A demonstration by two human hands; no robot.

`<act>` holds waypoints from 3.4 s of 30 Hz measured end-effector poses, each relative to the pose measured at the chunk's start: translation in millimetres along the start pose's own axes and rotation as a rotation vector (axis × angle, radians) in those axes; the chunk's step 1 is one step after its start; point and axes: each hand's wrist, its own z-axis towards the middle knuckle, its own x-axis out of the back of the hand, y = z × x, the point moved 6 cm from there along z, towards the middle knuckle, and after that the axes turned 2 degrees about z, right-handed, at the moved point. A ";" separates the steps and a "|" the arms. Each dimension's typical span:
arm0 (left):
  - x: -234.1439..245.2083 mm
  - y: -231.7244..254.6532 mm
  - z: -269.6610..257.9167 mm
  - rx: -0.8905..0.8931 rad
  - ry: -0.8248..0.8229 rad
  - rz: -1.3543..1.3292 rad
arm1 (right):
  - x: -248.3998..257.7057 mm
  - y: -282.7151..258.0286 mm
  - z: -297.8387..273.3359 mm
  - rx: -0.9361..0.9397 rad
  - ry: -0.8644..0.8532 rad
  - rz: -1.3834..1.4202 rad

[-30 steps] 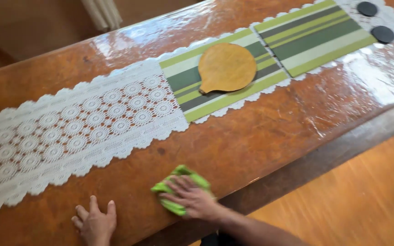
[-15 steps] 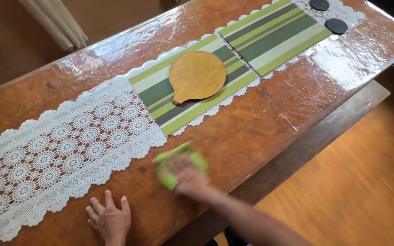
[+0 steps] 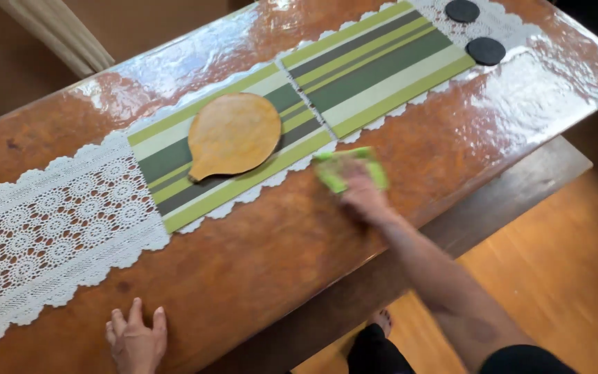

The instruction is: Dusting and wiping various furniture surfaces including a hutch, dining table, window sill, and dresser using a microfiber cloth.

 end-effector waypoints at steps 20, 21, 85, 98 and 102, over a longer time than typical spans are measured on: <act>9.9 255.0 -50.2 -0.107 -0.065 -0.035 | 7.6 -115.6 -41.7 0.150 -0.366 0.014; 7.4 264.6 -43.2 -0.126 -0.076 -0.040 | 21.4 -83.1 -58.9 0.129 -0.364 0.006; -18.4 832.9 266.3 -0.417 0.222 -0.213 | 366.8 837.8 253.2 -0.505 0.011 -0.561; -19.3 827.5 269.2 -0.419 0.177 -0.289 | 41.6 486.4 461.2 -0.209 -0.352 -0.121; -17.2 823.1 267.4 -0.392 0.180 -0.296 | 84.6 432.4 393.2 0.298 -0.388 -0.183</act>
